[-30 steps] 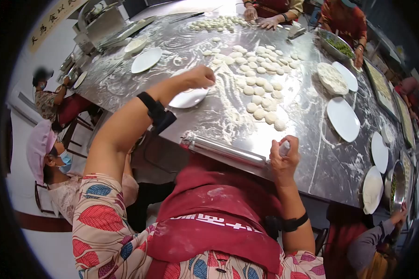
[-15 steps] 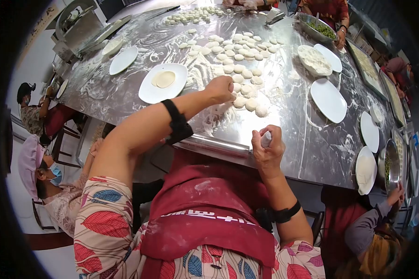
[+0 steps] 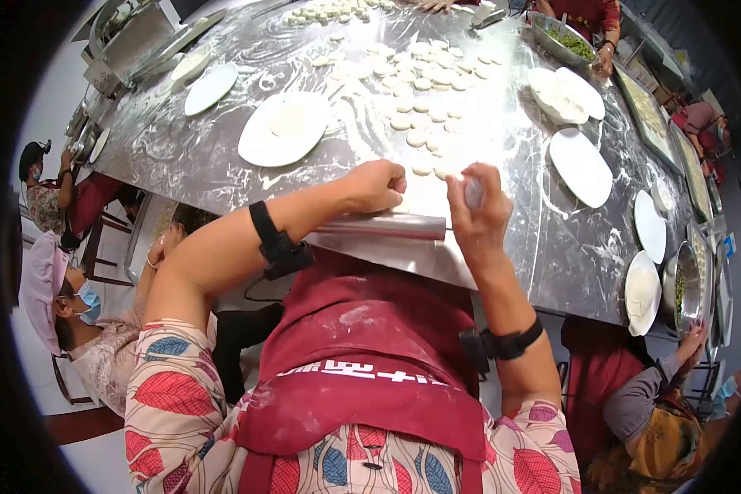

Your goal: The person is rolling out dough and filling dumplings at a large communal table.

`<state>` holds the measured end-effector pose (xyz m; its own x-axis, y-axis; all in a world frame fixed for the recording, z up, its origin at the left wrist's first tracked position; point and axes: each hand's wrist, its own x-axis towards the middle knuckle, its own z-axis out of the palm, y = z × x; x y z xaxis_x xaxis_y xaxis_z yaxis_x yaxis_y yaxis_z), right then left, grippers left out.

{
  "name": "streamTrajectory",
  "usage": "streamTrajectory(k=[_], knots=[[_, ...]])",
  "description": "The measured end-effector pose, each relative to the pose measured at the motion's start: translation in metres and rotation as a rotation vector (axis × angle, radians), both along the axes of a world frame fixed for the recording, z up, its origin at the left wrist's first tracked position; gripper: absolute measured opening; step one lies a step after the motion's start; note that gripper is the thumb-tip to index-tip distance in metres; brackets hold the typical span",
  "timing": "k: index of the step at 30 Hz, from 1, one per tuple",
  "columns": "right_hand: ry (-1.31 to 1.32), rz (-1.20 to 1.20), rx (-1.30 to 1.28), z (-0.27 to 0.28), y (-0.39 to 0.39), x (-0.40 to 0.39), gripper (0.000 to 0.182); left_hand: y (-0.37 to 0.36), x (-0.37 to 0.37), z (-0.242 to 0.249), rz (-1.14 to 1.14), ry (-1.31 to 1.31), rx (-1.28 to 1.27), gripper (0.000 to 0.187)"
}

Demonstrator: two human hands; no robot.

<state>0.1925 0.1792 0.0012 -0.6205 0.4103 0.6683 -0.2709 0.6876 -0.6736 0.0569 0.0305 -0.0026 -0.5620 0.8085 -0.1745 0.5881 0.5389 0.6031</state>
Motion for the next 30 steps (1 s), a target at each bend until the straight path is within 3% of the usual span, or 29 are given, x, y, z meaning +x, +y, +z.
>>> streamTrajectory(k=[1,4,7,9,11,13,15,17,19,21,22,27,29,30], knots=[[0.027,-0.030,0.033,0.000,0.002,-0.010,0.022,0.001,-0.001,-0.005,-0.006,-0.022,0.012,0.015],[-0.210,-0.018,-0.167,-0.013,0.013,-0.035,0.020,0.010,-0.009,-0.007,-0.043,-0.065,0.021,0.017],[-0.123,-0.046,-0.131,-0.016,0.006,-0.014,0.019,0.003,-0.014,-0.006,-0.085,-0.082,-0.031,0.015],[-0.063,-0.015,-0.157,-0.028,-0.001,0.011,0.017,-0.006,-0.011,-0.010,0.007,-0.121,-0.004,0.016],[-0.040,-0.061,-0.021,-0.028,0.002,0.008,0.017,-0.010,-0.007,-0.012,0.003,-0.162,-0.024,0.015],[-0.060,-0.112,0.011,-0.025,0.011,-0.021,0.019,-0.003,0.000,-0.005,-0.005,-0.054,-0.004,0.014],[-0.187,-0.090,-0.127,-0.019,0.013,-0.039,0.021,0.003,-0.004,-0.003,-0.079,-0.089,-0.038,0.016],[-0.183,-0.111,-0.002,-0.015,0.011,-0.022,0.021,0.004,-0.011,0.001,-0.139,-0.145,-0.128,0.018],[-0.182,-0.071,-0.078,-0.025,0.002,0.015,0.020,-0.009,-0.008,-0.006,-0.148,0.026,-0.073,0.017],[-0.039,-0.056,0.074,-0.028,-0.005,0.031,0.018,-0.019,-0.008,-0.008,-0.020,-0.163,0.024,0.015],[-0.130,-0.054,-0.109,-0.029,-0.005,0.026,0.018,-0.019,-0.008,-0.009,-0.015,-0.205,0.023,0.016],[-0.265,-0.082,-0.101,-0.005,0.010,-0.047,0.023,0.005,-0.011,-0.005,-0.072,-0.061,-0.019,0.019],[-0.079,-0.125,0.141,-0.016,0.013,-0.030,0.024,0.001,-0.011,0.004,-0.114,-0.132,-0.029,0.018],[-0.172,-0.083,-0.025,-0.029,0.014,-0.011,0.023,-0.004,-0.016,-0.013,-0.185,-0.048,0.056,0.017]])
